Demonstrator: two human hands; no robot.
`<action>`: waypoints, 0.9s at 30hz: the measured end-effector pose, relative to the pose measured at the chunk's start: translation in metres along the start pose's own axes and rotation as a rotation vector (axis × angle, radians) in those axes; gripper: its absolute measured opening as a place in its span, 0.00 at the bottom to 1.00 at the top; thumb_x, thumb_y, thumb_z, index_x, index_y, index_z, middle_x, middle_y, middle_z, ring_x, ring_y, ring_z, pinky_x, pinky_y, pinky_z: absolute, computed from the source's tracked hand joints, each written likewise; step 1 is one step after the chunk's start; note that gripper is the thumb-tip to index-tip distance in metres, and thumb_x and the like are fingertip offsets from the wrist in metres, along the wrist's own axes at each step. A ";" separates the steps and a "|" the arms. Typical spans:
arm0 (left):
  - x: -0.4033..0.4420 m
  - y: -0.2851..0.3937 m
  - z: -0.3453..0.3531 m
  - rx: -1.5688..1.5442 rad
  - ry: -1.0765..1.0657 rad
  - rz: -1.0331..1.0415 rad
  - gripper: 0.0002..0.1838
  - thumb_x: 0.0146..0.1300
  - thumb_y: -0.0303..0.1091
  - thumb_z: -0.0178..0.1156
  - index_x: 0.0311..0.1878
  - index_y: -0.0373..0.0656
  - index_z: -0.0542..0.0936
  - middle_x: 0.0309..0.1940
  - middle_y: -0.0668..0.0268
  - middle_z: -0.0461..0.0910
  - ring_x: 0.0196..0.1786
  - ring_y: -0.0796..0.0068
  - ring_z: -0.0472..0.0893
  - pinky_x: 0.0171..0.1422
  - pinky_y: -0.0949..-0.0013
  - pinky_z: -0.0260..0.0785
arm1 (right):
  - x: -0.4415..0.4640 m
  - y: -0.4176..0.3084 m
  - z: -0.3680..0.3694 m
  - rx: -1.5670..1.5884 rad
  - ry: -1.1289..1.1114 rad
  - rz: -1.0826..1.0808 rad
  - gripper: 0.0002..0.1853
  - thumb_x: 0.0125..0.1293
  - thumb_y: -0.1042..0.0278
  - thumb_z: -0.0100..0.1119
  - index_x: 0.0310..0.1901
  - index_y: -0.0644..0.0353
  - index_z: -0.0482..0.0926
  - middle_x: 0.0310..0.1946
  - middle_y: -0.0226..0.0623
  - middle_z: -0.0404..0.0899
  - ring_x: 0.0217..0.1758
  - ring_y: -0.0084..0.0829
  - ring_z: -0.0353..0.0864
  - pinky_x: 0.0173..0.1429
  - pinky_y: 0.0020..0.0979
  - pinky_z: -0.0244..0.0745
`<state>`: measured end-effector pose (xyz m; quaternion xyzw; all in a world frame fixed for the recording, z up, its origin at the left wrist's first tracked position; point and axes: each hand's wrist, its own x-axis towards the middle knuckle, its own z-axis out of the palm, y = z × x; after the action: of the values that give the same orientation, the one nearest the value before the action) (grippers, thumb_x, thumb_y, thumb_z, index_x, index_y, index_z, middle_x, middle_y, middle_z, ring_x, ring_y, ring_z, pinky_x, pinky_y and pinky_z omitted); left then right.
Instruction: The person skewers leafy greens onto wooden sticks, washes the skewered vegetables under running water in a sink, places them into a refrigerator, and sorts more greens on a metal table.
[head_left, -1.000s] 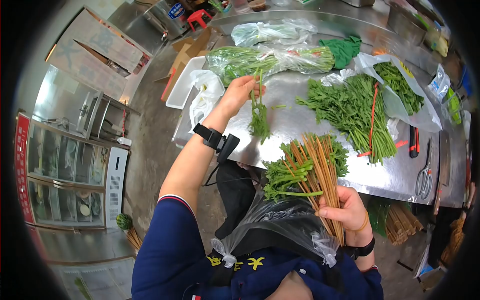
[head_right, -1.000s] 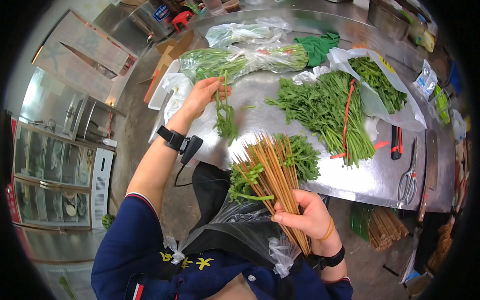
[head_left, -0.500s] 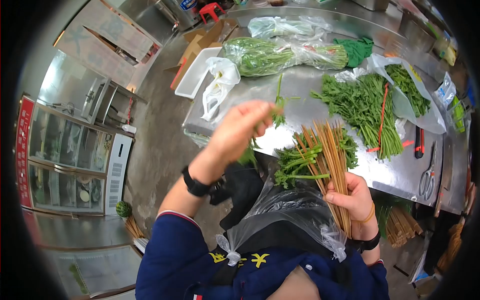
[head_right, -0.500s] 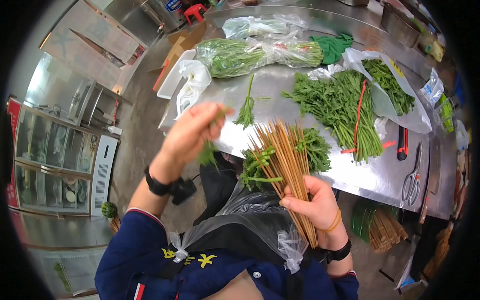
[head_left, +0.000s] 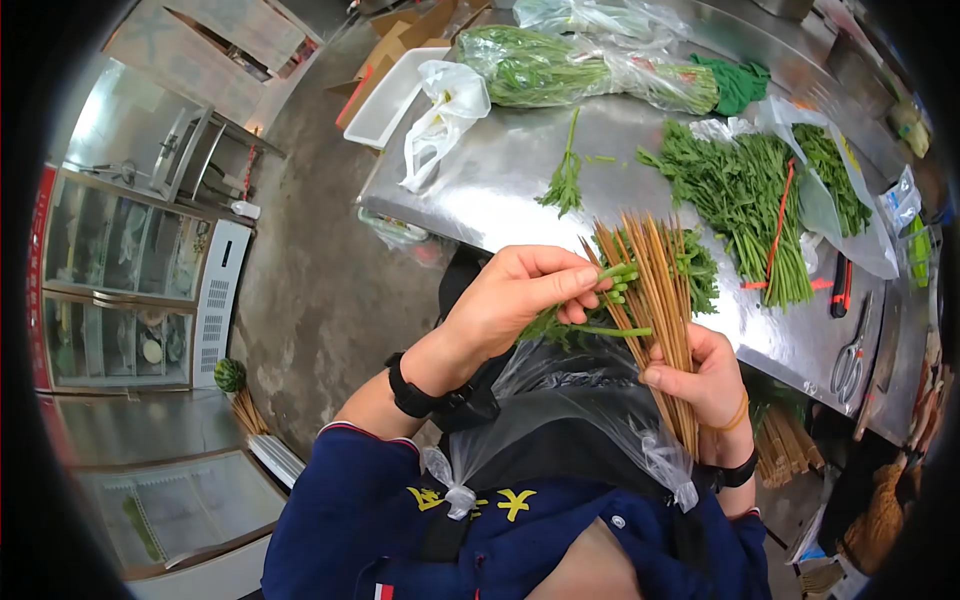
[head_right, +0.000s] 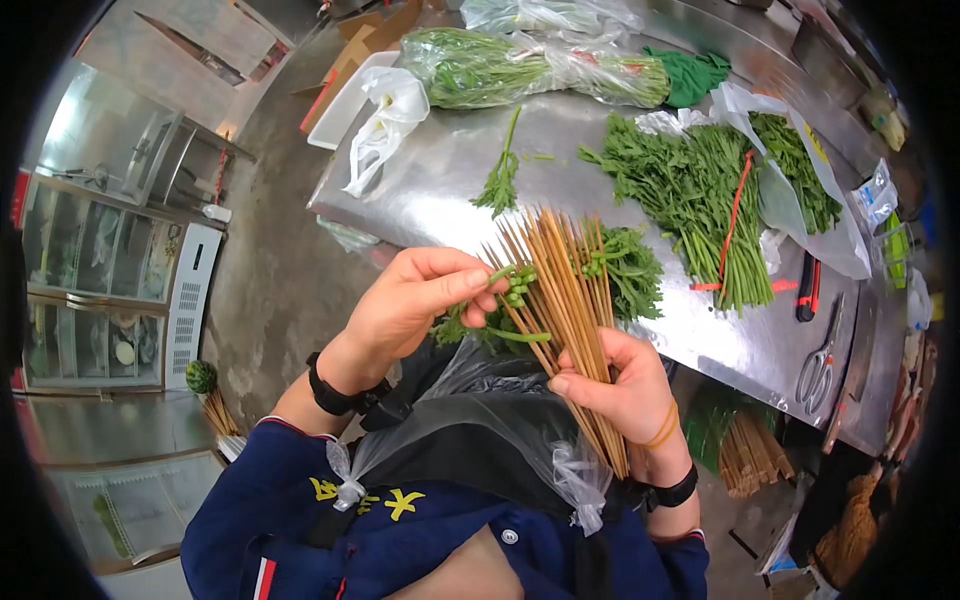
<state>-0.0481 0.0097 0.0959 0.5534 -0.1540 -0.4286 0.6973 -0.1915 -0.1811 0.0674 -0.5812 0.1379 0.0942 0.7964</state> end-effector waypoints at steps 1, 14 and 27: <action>0.000 -0.001 0.001 -0.011 0.004 -0.001 0.11 0.60 0.33 0.55 0.39 0.33 0.78 0.29 0.64 0.78 0.29 0.80 0.75 0.35 0.77 0.69 | 0.000 -0.001 0.001 -0.004 0.004 0.004 0.10 0.47 0.80 0.64 0.32 0.63 0.75 0.25 0.26 0.75 0.27 0.15 0.73 0.32 0.18 0.69; -0.004 -0.010 0.001 0.051 0.043 0.035 0.10 0.59 0.32 0.56 0.38 0.35 0.79 0.30 0.65 0.79 0.30 0.81 0.76 0.37 0.77 0.69 | 0.001 0.003 0.001 0.001 -0.013 0.011 0.09 0.47 0.79 0.64 0.31 0.63 0.75 0.25 0.27 0.75 0.26 0.15 0.72 0.32 0.17 0.68; -0.009 -0.021 0.008 0.051 0.065 0.130 0.07 0.56 0.27 0.58 0.36 0.34 0.79 0.30 0.65 0.78 0.33 0.79 0.76 0.39 0.77 0.69 | 0.001 0.006 0.001 0.078 -0.007 0.009 0.11 0.47 0.79 0.65 0.33 0.64 0.75 0.26 0.28 0.76 0.28 0.16 0.74 0.34 0.18 0.70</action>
<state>-0.0680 0.0112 0.0817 0.5734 -0.1776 -0.3603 0.7141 -0.1921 -0.1777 0.0616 -0.5486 0.1412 0.0944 0.8186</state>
